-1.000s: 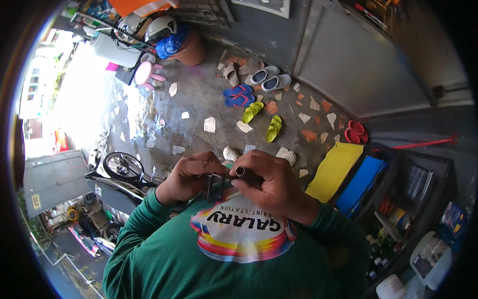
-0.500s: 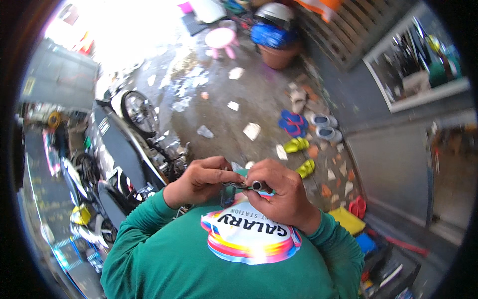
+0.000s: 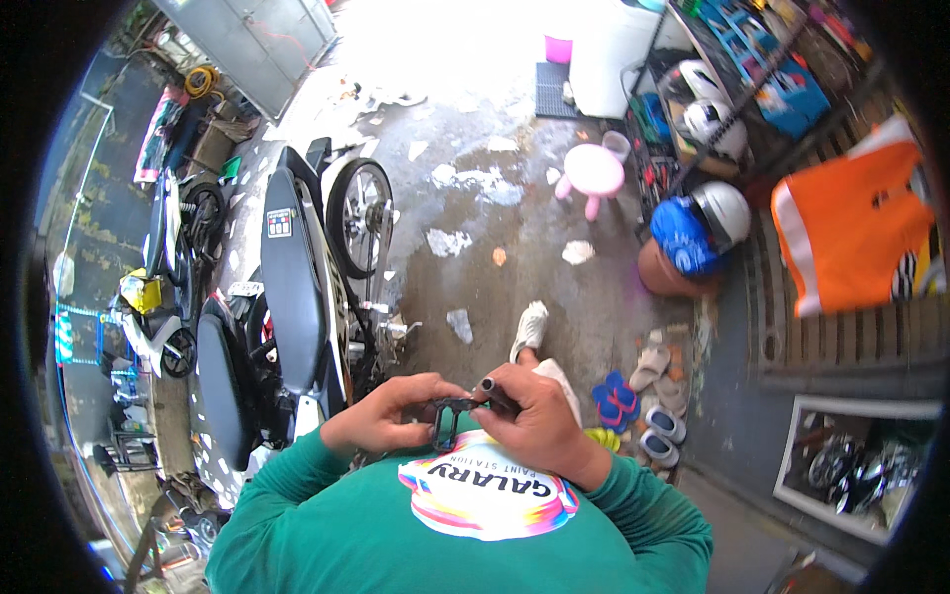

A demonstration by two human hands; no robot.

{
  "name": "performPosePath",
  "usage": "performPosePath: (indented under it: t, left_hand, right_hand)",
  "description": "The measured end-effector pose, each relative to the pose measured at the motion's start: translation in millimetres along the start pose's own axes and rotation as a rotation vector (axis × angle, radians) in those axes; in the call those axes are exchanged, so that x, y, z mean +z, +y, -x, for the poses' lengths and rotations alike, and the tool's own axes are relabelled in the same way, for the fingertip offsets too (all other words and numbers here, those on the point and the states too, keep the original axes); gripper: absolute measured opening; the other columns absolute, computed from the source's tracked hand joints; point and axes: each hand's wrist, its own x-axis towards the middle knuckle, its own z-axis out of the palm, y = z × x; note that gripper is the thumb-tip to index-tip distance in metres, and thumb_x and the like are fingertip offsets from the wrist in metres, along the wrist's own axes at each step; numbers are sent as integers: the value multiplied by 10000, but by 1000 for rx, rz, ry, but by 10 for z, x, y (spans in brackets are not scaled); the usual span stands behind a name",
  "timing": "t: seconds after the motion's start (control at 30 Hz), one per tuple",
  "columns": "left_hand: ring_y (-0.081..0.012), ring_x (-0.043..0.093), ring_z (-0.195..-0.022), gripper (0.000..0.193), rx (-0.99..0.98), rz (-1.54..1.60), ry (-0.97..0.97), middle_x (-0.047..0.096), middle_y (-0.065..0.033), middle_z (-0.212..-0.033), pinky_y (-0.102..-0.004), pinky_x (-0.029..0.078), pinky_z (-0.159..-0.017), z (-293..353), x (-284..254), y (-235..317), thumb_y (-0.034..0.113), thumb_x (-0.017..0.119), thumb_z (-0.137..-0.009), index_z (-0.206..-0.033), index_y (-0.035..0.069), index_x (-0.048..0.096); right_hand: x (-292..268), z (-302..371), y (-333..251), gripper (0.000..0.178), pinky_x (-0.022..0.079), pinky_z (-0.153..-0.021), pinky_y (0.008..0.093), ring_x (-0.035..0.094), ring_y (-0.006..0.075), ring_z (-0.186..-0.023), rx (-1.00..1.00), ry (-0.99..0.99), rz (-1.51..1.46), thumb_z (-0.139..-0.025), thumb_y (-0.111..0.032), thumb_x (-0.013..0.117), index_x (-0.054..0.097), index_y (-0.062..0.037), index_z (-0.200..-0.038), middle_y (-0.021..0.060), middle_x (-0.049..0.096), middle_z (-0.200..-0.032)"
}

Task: The person uses a socket wrench to remove a bolt from the underside of the open hood of a red Porsche. They then walk into a garage to retrieve a replacement bolt from a shelf and return to the car to install it.

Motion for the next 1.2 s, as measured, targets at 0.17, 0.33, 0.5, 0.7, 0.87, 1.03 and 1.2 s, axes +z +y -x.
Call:
performPosePath:
  t: [0.17,0.33,0.5,0.7,0.87,1.03,1.2]
  left_hand:
    - [-136,573,-1150,639,-201,466,128,592,-73,-1344,-309,470,-992,-1027,-1300,410,103,700,-873,-1468,31,478]
    - [-76,617,-918,507,-187,567,406,631,-51,-1230,-267,531,-799,-1980,-2439,872,6,682,-951,-1418,65,492]
    - [-51,581,-809,318,-199,768,606,643,-29,-1114,-232,498,-702,-2726,-3804,986,29,598,-1014,-1326,79,559]
    - [-52,570,-667,185,-151,1043,681,618,29,-850,-214,483,-607,-3872,-5954,669,117,621,-1028,-1213,122,617]
    - [-53,581,-669,167,-206,985,623,631,28,-899,-201,492,-606,-4822,-8214,693,137,622,-1034,-1200,118,617]
    - [-46,591,-684,174,-317,805,555,647,25,-930,-190,493,-606,-5853,-10174,1382,156,637,-1030,-1198,117,616]
    - [-73,597,-689,210,-263,844,411,649,0,-940,-217,504,-612,-7239,-11857,1674,138,634,-1026,-1232,108,603]
  right_hand:
    - [-800,-2041,-108,158,397,-552,252,493,42,-618,19,-134,-16,-828,-32,771,675,-7,-951,-3,580,-706]
    - [-1426,-3867,-450,166,442,-577,249,532,47,-654,-32,-226,17,-834,-58,781,682,15,-945,19,607,-718]
    - [-1683,-5701,-716,174,481,-641,251,558,50,-719,-58,-322,93,-855,-57,777,686,26,-978,33,652,-778]
    - [-1827,-8202,-355,212,533,-746,316,670,134,-807,94,-397,-33,-877,-90,776,691,32,-1027,121,700,-856]
    - [-2105,-10609,-517,202,536,-735,306,662,111,-782,78,-378,74,-880,-105,771,691,19,-1017,105,729,-834]
    - [-2700,-12482,-814,176,519,-723,268,641,70,-798,167,-308,-57,-894,-112,760,690,12,-997,55,729,-852]
    - [-3664,-14225,-834,165,473,-663,232,594,60,-752,179,-241,-259,-924,-113,752,691,1,-1027,3,676,-841]
